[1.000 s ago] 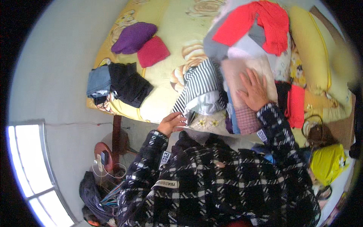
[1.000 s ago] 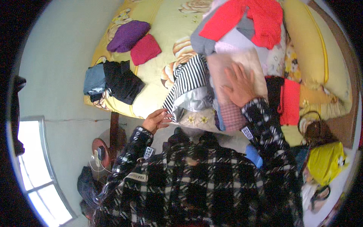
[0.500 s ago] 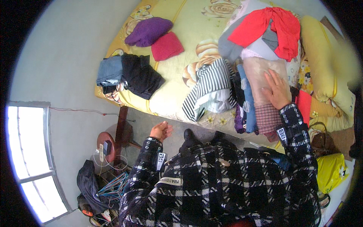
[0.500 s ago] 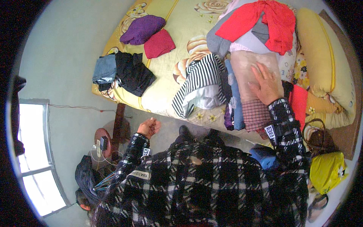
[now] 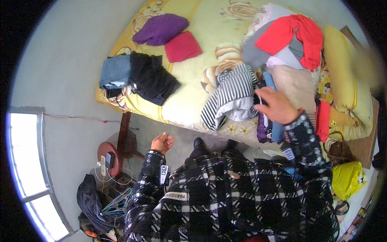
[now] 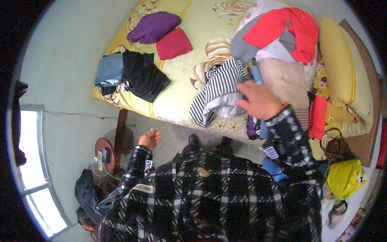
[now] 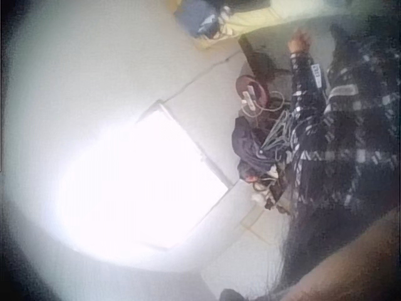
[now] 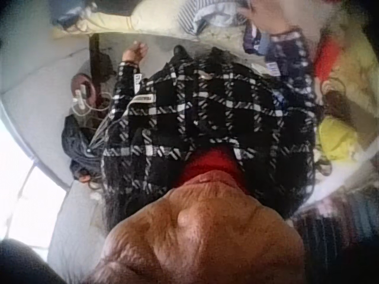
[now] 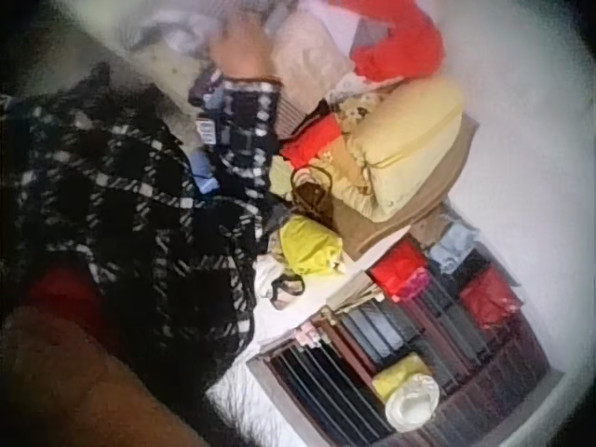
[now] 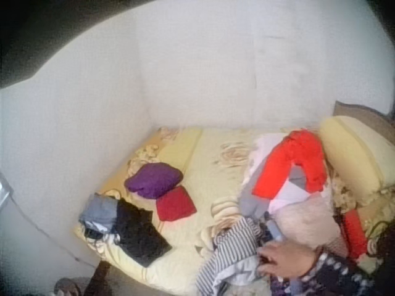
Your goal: The person folds multiple garments on a bed, including a purple top, black pants, denim shorts, a plaid skirt, and a striped hoodie. Each item is smoothed, folded, and placed in a growing stack on the bed.
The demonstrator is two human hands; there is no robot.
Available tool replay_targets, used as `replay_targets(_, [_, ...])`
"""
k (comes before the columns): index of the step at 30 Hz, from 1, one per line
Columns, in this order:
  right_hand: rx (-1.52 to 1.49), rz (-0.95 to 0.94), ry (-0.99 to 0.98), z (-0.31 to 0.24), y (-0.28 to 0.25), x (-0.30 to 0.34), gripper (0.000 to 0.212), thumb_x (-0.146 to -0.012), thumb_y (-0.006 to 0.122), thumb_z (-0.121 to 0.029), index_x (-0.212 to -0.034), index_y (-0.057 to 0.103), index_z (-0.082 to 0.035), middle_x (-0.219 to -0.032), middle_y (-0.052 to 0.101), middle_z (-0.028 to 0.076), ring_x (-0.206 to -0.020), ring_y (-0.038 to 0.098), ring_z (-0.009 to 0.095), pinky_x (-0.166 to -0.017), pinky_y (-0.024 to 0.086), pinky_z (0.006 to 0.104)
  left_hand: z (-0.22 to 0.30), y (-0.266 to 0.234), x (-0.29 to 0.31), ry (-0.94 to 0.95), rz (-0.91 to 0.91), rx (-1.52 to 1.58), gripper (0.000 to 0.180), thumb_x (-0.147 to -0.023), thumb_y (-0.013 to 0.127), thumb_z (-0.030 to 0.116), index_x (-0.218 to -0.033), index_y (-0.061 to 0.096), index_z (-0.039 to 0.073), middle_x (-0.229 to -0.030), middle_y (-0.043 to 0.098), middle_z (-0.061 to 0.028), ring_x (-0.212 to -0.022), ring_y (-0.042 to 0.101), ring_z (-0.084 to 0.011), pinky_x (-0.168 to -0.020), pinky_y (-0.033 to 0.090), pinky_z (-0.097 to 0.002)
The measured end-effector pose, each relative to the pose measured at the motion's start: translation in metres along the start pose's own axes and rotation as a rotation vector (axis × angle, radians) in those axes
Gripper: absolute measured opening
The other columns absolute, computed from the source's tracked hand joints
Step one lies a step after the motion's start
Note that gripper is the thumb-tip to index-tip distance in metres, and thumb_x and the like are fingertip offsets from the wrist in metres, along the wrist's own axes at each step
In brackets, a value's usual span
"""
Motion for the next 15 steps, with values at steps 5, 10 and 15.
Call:
replay_targets(5, [0.344, -0.125, 0.042, -0.029, 0.14, -0.047, 0.043, -0.069, 0.062, -0.015, -0.109, 0.05, -0.008, -0.109, 0.048, 0.009, -0.105, 0.045, 0.026, -0.089, 0.031, 0.0451, -0.007, -0.064, 0.006, 0.016, 0.068, 0.026, 0.025, -0.086, 0.053, 0.024, -0.098, 0.052, 0.003, -0.082, 0.061, -0.0089, -0.073, 0.06, -0.0203, -0.063, 0.048, -0.0324])
replay_targets(10, [0.455, -0.25, 0.215, 0.013, 0.217, -0.084, 0.047, -0.059, 0.065, -0.006, -0.104, 0.053, -0.009, -0.106, 0.049, 0.008, -0.108, 0.041, 0.025, -0.098, 0.022, 0.0437, -0.013, -0.147, 0.029, 0.03, 0.175, 0.126, 0.023, -0.085, 0.055, 0.024, -0.096, 0.053, 0.004, -0.081, 0.061, -0.0087, -0.07, 0.06, -0.021, -0.06, 0.048, -0.0314])
replay_targets(15, [-0.167, 0.178, 0.399, 0.051, 0.149, -0.127, 0.031, -0.067, 0.055, -0.009, -0.097, 0.061, -0.007, -0.095, 0.061, 0.013, -0.09, 0.057, 0.032, -0.079, 0.044, 0.034, 0.023, -0.164, 0.028, 0.12, 0.201, 0.095, 0.024, -0.085, 0.056, 0.025, -0.098, 0.053, 0.005, -0.082, 0.061, -0.0071, -0.069, 0.059, -0.0164, -0.057, 0.047, -0.0279])
Point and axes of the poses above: each hand's wrist, its own x-axis away from the middle knuckle, its own y-axis out of the palm, z = x × y, the point moved 8 cm from there along -x, towards the middle knuckle
